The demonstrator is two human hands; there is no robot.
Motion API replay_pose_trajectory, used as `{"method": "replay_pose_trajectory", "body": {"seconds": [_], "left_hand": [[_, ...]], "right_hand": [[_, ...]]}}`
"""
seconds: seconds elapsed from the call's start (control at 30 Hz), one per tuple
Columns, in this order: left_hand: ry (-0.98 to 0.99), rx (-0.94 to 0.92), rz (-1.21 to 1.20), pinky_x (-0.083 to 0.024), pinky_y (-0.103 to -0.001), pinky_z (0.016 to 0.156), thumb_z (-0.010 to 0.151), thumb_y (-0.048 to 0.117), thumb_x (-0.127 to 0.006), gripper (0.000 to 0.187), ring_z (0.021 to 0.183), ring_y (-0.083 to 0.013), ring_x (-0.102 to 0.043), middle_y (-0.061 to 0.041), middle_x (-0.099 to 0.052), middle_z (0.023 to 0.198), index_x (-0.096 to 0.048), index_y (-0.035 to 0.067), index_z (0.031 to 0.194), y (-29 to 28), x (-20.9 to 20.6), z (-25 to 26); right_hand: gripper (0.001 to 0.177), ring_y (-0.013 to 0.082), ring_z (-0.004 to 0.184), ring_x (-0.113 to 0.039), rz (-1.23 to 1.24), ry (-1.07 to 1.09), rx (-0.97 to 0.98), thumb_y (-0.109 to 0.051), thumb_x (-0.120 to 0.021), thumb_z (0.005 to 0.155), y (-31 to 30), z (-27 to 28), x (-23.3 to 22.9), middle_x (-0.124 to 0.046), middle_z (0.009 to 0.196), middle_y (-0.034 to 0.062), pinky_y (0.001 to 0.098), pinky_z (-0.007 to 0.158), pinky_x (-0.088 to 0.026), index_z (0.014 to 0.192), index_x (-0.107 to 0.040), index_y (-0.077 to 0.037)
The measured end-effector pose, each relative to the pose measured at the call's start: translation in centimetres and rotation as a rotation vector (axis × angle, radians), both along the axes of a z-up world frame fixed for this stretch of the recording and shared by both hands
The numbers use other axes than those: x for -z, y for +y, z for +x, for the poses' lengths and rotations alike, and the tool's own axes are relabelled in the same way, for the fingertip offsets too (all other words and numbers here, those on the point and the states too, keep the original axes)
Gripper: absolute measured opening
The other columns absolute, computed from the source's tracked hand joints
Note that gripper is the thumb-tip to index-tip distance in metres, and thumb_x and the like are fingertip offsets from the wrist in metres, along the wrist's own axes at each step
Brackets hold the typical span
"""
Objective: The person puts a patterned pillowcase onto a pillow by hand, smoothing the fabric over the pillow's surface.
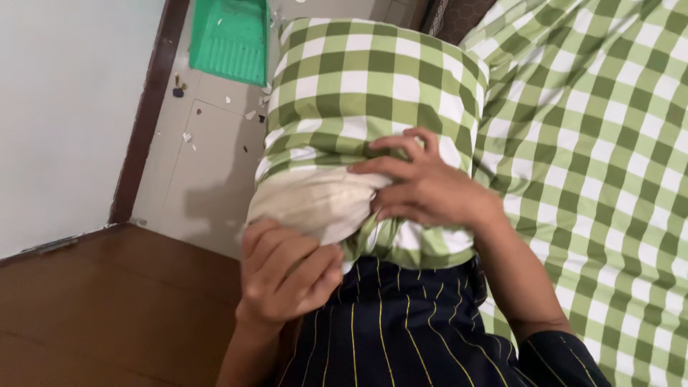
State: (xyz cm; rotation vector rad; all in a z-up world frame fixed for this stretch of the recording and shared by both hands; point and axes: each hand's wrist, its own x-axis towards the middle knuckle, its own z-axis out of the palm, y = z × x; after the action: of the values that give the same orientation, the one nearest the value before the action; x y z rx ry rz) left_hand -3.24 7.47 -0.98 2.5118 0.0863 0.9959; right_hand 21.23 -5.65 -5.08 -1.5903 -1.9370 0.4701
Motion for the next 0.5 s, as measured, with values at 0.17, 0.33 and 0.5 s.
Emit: {"method": "replay_pose_trajectory", "body": {"seconds": [0.17, 0.33, 0.5], "left_hand": [[0.174, -0.059, 0.085, -0.034, -0.043, 0.103, 0.089, 0.022, -0.086, 0.017, 0.102, -0.0227, -0.060, -0.004, -0.062, 0.110, -0.074, 0.013, 0.098, -1.0, 2.6, -2.2], [0.260, -0.264, 0.199, 0.002, -0.061, 0.120, 0.090, 0.041, -0.083, 0.026, 0.146, -0.0241, -0.042, -0.009, -0.048, 0.146, -0.077, 0.020, 0.104, -2.8, 7.4, -3.2], [0.230, -0.285, 0.067, 0.014, -0.070, 0.120, 0.084, 0.043, -0.085, 0.033, 0.160, -0.0354, 0.004, -0.016, -0.030, 0.167, -0.080, 0.021, 0.109, -3.4, 10.7, -2.3]], "right_hand": [[0.023, 0.0256, 0.140, -0.045, -0.040, -0.019, 0.016, -0.040, -0.076, 0.084, -1.0, -0.4, 0.5, -0.067, 0.137, -0.0050, 0.0511, 0.115, -0.024, 0.085, -0.078, -0.017], [0.022, 0.0274, 0.140, -0.048, -0.007, 0.033, 0.026, -0.038, -0.076, 0.086, -1.3, -0.6, 0.3, -0.065, 0.142, -0.0006, 0.0497, 0.116, -0.027, 0.087, -0.079, -0.016], [0.014, 0.0302, 0.138, -0.046, 0.130, 0.001, 0.049, -0.037, -0.077, 0.083, -3.3, -3.2, -0.9, -0.063, 0.142, 0.0030, 0.0481, 0.116, -0.027, 0.084, -0.081, -0.023]]}}
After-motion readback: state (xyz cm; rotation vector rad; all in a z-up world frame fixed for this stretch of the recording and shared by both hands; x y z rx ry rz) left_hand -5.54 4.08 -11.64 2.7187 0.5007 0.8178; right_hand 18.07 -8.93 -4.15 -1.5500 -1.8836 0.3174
